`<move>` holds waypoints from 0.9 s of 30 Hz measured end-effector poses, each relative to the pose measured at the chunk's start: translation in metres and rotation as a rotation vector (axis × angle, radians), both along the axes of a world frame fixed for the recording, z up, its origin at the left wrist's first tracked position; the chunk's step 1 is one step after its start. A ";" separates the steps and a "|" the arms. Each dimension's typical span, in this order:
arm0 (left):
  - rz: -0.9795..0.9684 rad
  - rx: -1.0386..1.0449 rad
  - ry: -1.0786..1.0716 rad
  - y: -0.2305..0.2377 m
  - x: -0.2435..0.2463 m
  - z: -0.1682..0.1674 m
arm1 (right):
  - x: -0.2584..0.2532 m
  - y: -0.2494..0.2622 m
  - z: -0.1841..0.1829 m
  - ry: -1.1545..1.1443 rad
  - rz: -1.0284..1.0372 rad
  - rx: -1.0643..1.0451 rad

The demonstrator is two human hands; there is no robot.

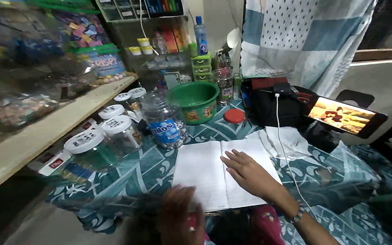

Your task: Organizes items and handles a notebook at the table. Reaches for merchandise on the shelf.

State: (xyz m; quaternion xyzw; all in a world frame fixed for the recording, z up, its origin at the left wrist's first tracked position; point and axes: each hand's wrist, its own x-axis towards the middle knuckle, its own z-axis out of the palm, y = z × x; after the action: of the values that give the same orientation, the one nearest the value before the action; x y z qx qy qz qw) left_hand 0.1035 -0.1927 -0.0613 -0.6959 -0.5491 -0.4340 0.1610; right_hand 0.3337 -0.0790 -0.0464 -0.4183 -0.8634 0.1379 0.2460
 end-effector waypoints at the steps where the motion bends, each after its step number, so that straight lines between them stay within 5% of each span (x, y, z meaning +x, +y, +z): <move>1: -0.091 -0.036 0.115 0.009 0.004 0.002 | 0.002 0.002 0.006 0.019 -0.011 -0.016; 5: -0.262 -0.125 0.301 0.037 0.027 -0.015 | 0.003 0.042 0.060 0.043 -0.274 -0.190; 9: -0.264 -0.154 0.359 0.044 0.036 -0.018 | 0.005 0.121 0.064 -0.107 -0.446 -0.071; 21: -0.362 -0.319 0.350 0.049 0.053 -0.005 | 0.022 0.191 0.052 -0.908 0.066 0.299; 27: -0.424 -0.558 0.358 0.046 0.054 0.011 | 0.012 0.195 0.078 -1.023 0.103 0.121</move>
State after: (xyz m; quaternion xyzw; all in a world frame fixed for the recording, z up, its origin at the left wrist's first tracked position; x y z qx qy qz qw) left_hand 0.1572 -0.1471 -0.0507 -0.8755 -0.4534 -0.1634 -0.0341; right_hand 0.3457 0.1156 0.0315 -0.3743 -0.8992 -0.1226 -0.1907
